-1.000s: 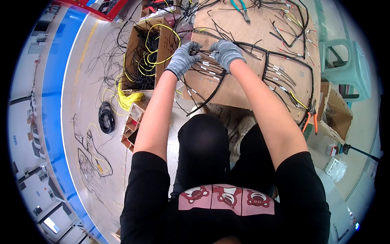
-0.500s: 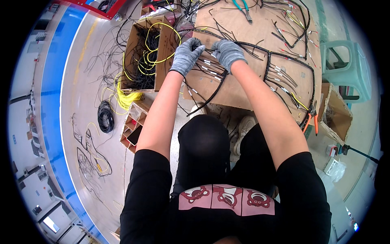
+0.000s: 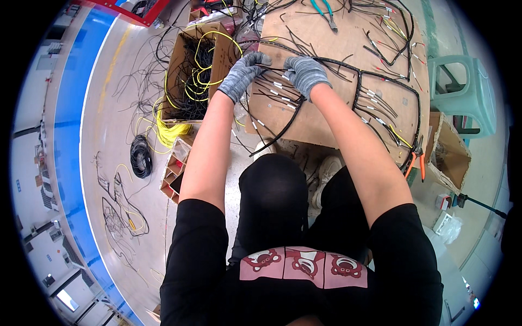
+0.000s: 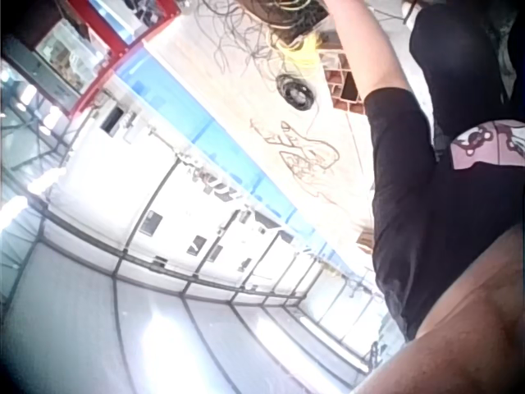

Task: The person sits at a workbench and uses wire cutters to strip the outer insulation from multiple black wires. They then insert white plastic sleeves onto the stripped ends and place the prepared wires on the table.

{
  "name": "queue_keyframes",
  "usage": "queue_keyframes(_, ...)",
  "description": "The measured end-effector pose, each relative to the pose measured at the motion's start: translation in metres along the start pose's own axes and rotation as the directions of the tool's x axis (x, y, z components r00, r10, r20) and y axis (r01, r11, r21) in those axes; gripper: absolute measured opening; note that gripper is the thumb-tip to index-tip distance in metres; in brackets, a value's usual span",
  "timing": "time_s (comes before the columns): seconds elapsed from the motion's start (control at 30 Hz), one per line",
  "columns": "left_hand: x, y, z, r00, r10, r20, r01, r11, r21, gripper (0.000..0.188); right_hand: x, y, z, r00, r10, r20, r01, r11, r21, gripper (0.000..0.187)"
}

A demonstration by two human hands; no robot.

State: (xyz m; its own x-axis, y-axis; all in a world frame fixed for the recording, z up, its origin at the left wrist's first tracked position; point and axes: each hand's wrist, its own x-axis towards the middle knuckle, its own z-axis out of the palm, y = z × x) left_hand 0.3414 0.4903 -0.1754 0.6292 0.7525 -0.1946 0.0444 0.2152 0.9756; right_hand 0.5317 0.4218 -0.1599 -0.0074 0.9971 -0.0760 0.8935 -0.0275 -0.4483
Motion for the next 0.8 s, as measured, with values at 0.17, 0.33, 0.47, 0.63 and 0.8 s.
queue_keyframes(0.17, -0.011, -0.002, 0.005, 0.999, 0.002, -0.052, 0.006, 0.99, 0.139, 0.031, 0.002, 0.003, 0.005, 0.999, -0.009, -0.044, 0.01, 1.0, 0.011, 0.019)
queue_keyframes(0.33, 0.003, -0.001, 0.015, 0.995, 0.028, -0.1, 0.005, 0.95, 0.313, 0.023, 0.002, 0.003, 0.003, 0.999, 0.0, -0.043, 0.001, 1.0, 0.022, 0.02)
queue_keyframes(0.47, 0.004, -0.008, 0.019, 0.988, 0.017, -0.155, 0.002, 0.992, 0.123, 0.018, 0.002, 0.002, 0.002, 0.999, 0.002, -0.053, 0.0, 0.999, 0.032, 0.024)
queue_keyframes(0.63, 0.002, -0.001, 0.028, 0.985, 0.048, -0.167, -0.025, 0.991, 0.133, 0.017, 0.001, -0.001, -0.003, 1.0, 0.022, 0.008, -0.022, 0.998, 0.066, 0.026)
queue_keyframes(0.8, 0.007, 0.001, 0.034, 0.957, 0.09, -0.276, -0.024, 0.972, 0.236, 0.014, 0.0, 0.001, -0.002, 1.0, 0.015, -0.009, -0.015, 0.998, 0.058, 0.023)
